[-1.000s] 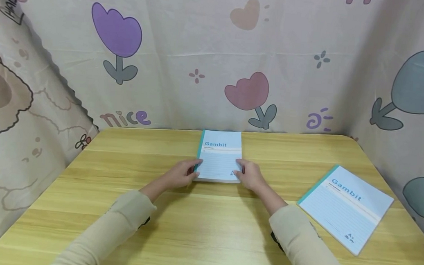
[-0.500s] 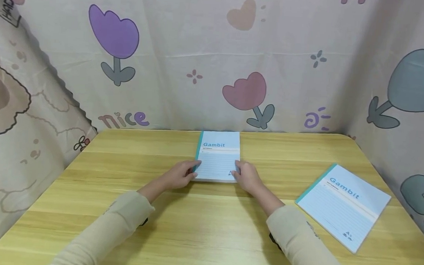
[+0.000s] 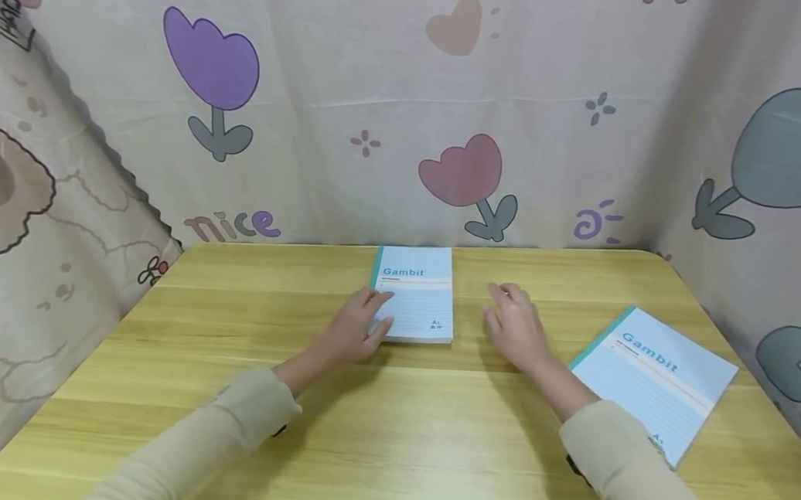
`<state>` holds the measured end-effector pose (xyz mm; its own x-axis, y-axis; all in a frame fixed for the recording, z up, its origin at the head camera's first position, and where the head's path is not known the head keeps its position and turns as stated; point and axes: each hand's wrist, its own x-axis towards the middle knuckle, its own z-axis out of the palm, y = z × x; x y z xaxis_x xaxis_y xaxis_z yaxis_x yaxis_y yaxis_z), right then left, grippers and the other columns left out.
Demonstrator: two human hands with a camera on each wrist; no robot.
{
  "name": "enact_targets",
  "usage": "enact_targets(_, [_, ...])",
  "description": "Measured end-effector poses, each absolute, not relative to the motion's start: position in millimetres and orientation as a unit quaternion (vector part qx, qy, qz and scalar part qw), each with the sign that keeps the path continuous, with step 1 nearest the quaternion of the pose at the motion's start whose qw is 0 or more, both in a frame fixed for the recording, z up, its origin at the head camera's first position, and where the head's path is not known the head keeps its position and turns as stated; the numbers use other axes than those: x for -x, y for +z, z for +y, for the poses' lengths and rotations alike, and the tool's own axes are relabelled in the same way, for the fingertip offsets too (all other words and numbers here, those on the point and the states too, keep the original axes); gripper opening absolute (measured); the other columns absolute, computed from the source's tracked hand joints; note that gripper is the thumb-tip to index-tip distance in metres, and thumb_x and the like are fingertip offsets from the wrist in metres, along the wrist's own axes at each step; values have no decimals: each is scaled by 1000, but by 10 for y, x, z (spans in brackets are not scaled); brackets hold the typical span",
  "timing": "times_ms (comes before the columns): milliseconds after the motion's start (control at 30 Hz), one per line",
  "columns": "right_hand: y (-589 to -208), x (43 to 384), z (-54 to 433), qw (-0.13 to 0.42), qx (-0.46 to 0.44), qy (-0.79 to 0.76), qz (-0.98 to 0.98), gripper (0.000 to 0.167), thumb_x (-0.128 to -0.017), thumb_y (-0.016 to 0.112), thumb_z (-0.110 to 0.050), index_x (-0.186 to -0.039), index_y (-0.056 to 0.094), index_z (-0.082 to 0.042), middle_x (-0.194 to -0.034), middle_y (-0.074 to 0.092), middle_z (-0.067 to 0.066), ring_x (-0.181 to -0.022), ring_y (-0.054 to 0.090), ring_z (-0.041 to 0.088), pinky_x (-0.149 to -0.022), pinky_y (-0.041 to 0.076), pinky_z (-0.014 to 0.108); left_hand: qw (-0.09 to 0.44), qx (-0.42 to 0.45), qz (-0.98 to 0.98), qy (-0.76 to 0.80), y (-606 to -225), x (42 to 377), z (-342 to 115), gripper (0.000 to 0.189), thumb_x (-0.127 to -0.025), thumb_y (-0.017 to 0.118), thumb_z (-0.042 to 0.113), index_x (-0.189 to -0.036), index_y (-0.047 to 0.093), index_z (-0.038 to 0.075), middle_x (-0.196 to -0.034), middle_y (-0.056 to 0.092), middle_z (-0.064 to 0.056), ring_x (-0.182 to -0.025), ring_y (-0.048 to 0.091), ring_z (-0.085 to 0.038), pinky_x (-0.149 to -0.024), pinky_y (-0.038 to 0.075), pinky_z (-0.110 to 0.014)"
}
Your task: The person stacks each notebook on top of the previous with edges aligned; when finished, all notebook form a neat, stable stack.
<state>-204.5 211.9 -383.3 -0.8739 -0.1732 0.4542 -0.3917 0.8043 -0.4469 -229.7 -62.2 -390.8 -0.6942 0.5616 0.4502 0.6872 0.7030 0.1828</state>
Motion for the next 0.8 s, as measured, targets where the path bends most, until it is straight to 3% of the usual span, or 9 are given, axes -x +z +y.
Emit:
enact_targets(167, [-3829, 1926, 2383, 251, -138, 237, -928, 42, -87, 59, -5, -123, 49, 14, -122, 49, 34, -113, 45, 49, -90, 36, 66, 178, 387, -888, -174, -3920, 2167, -355, 41, -92, 51, 23, -127, 52, 1, -111, 56, -13, -97, 54, -23, -85, 46, -36])
enact_targets(267, [-3849, 1875, 2564, 250, -121, 220, -935, 46, -87, 58, -8, -125, 47, 14, -126, 46, 35, -116, 41, 50, -93, 33, 66, 162, 414, -882, -156, -3953, 2093, -191, 42, -94, 49, 25, -129, 50, 3, -119, 55, -13, -107, 53, -24, -92, 46, -37])
enact_targets(500, [-3888, 1736, 2993, 204, -93, 164, -961, 52, -95, 49, -22, -131, 38, 14, -135, 34, 38, -123, 30, 54, -100, 22, 68, 120, 468, -868, -114, -4020, 1929, 129, 50, -96, 42, 31, -138, 38, 6, -139, 42, -18, -130, 40, -27, -107, 36, -41])
enact_targets(800, [-3997, 1557, 3408, 143, -43, 123, -981, 59, -96, 44, -26, -136, 30, 15, -136, 29, 39, -129, 21, 54, -104, 12, 67, 49, 491, -869, -16, -4041, 1730, 497, 58, -98, 30, 42, -148, 22, 12, -153, 21, -13, -140, 26, -25, -115, 24, -39])
